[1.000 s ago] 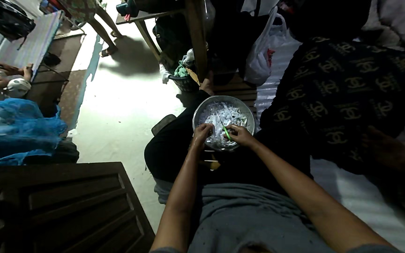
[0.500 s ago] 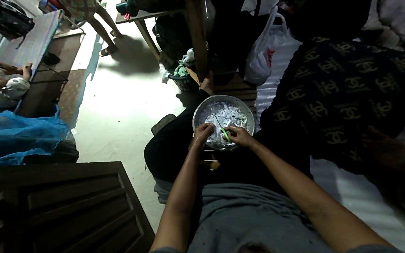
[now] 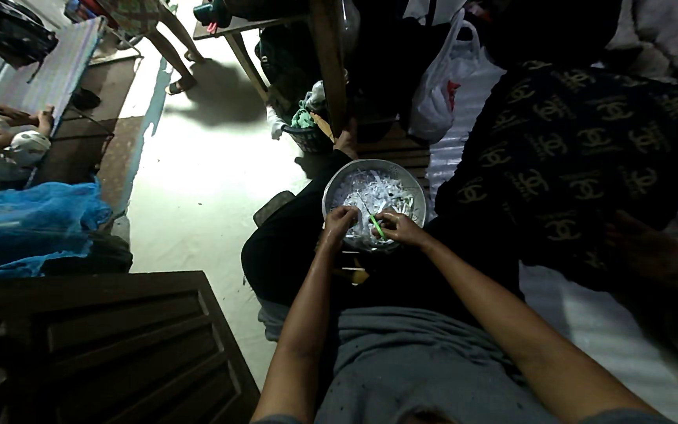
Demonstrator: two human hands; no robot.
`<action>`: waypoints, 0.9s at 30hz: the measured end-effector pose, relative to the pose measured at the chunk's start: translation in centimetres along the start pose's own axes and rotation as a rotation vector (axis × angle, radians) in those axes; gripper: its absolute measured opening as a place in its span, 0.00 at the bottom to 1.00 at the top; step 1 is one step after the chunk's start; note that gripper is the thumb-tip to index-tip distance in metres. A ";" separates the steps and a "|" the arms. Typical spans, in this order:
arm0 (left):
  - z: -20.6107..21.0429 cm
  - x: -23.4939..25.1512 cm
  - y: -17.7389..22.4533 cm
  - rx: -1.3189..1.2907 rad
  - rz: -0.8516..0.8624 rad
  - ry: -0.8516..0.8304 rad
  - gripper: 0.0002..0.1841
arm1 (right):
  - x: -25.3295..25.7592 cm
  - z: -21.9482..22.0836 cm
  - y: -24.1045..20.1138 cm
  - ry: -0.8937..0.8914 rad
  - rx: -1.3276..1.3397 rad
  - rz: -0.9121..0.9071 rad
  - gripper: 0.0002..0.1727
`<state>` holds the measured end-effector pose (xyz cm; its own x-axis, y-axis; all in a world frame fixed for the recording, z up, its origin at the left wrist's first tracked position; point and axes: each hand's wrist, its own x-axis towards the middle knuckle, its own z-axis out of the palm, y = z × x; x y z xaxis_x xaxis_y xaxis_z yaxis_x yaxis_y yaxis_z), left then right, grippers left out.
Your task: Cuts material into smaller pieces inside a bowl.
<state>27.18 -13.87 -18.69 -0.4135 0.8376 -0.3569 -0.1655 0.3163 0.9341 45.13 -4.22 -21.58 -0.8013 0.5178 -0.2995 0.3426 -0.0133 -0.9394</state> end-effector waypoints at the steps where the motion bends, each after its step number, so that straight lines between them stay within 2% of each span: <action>1: 0.0 0.0 -0.1 0.004 0.005 -0.002 0.07 | 0.0 0.0 0.2 0.010 0.005 -0.012 0.23; 5: 0.0 -0.1 0.1 0.003 -0.003 0.001 0.08 | 0.0 0.2 0.0 0.055 -0.025 -0.038 0.20; 13: -0.2 -0.3 0.3 -0.002 -0.004 0.027 0.08 | 0.0 0.0 0.1 0.017 -0.032 -0.023 0.25; 24: 0.0 -0.1 0.2 0.037 -0.010 0.000 0.08 | -0.1 0.1 -0.3 0.036 -0.032 -0.009 0.22; 27: 0.0 -0.1 0.1 0.031 -0.006 0.011 0.08 | 0.0 0.0 0.0 0.027 -0.021 -0.013 0.23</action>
<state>27.18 -13.87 -18.54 -0.4225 0.8307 -0.3624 -0.1401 0.3352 0.9317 45.11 -4.22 -21.63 -0.7923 0.5406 -0.2827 0.3426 0.0109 -0.9394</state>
